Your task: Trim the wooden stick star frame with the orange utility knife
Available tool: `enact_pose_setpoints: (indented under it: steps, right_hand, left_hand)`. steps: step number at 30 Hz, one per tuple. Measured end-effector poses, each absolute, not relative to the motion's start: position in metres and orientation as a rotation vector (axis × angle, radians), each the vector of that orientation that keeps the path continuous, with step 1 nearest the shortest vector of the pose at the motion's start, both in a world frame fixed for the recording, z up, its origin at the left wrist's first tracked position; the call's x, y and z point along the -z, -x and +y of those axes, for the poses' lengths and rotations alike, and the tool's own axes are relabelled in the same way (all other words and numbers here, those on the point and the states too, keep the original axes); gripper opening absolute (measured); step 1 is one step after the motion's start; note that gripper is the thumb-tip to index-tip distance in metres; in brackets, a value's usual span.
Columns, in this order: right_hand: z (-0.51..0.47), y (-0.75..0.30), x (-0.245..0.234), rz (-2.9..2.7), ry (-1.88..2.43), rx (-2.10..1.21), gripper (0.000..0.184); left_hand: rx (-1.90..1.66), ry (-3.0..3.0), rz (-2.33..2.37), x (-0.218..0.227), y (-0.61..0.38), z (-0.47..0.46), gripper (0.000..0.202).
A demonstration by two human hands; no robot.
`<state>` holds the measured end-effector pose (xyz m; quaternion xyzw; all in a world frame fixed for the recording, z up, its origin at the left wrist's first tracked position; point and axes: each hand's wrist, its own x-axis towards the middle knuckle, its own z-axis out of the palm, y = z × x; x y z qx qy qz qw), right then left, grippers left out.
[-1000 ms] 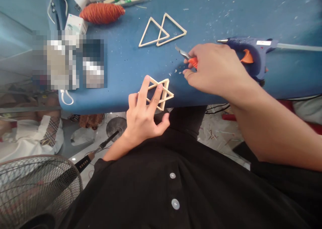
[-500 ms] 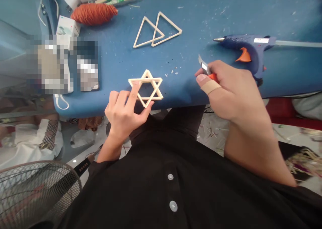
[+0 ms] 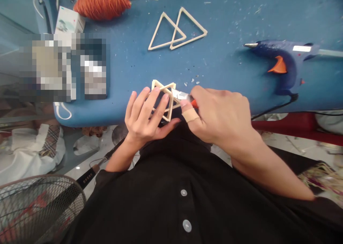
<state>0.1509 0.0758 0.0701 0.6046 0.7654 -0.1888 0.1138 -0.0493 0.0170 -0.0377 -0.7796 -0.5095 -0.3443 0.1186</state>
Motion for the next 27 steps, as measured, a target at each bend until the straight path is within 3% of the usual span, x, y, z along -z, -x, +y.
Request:
enact_pose_setpoints:
  steps: [5,19,27]
  right_hand:
    - [0.082,-0.142,-0.070,2.190,-1.763,0.536,0.049]
    - [0.088,-0.142,-0.072,2.148,-1.754,0.530,0.043]
    - [0.096,-0.152,-0.071,2.203,-1.689,0.546,0.045]
  left_hand:
    - [1.125,2.217,-1.357,0.038,0.043,0.025,0.050]
    - [1.268,2.353,-1.376,0.051,0.047,0.024,0.045]
    - [0.947,2.636,-1.537,0.053,0.060,0.018,0.035]
